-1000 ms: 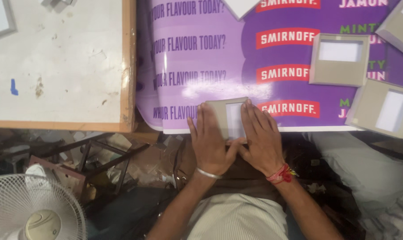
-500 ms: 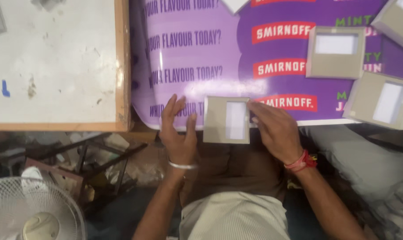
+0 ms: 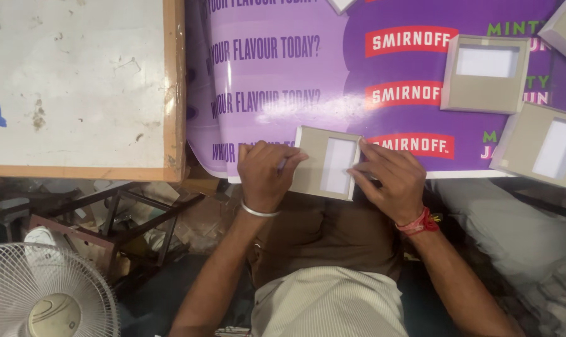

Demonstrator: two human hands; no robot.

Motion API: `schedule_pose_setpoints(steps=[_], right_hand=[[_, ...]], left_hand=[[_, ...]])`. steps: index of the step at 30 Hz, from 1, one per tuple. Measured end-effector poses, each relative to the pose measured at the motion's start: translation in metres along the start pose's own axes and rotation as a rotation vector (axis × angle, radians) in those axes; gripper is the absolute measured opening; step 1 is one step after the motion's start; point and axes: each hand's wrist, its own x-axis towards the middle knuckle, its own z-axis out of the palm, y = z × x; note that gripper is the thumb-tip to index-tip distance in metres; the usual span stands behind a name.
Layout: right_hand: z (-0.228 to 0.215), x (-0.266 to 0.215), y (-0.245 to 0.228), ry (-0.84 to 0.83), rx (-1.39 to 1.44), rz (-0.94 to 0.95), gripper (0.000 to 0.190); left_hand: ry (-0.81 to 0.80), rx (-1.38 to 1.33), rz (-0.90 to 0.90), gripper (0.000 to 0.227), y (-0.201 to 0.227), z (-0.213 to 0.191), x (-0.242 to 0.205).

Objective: The person assembles small photo frames by hand on a purple branded poster. They pick up frame parts, align and press them together, and place completed frames aside. The process is repeated for multiple frames.

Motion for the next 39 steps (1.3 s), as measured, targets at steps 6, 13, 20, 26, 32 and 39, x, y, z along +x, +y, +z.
schedule_pose_setpoints(steps=[6,13,20,26,32,39], right_hand=[[-0.013,0.001,0.003,-0.127,0.054,-0.075,0.038],[-0.005,0.003,0.006,-0.067,-0.025,-0.082,0.036],[0.015,0.012,0.013,0.074,-0.044,0.034,0.02],[-0.02,0.014,0.014,-0.123,0.051,-0.119,0.05],[-0.01,0.017,0.013,-0.029,0.004,-0.062,0.032],[0.01,0.02,0.008,0.201,-0.015,0.037,0.017]], left_hand=[[-0.251,-0.077,0.263,0.035,-0.011,-0.041,-0.002],[-0.176,-0.032,0.079,0.02,-0.028,0.003,0.021],[-0.249,-0.123,0.164,0.045,-0.022,-0.005,0.031],[-0.349,-0.152,0.299,0.077,-0.018,-0.035,0.026],[-0.254,-0.148,-0.037,0.044,-0.022,0.006,0.035],[-0.207,-0.113,0.092,0.037,-0.018,0.008,0.03]])
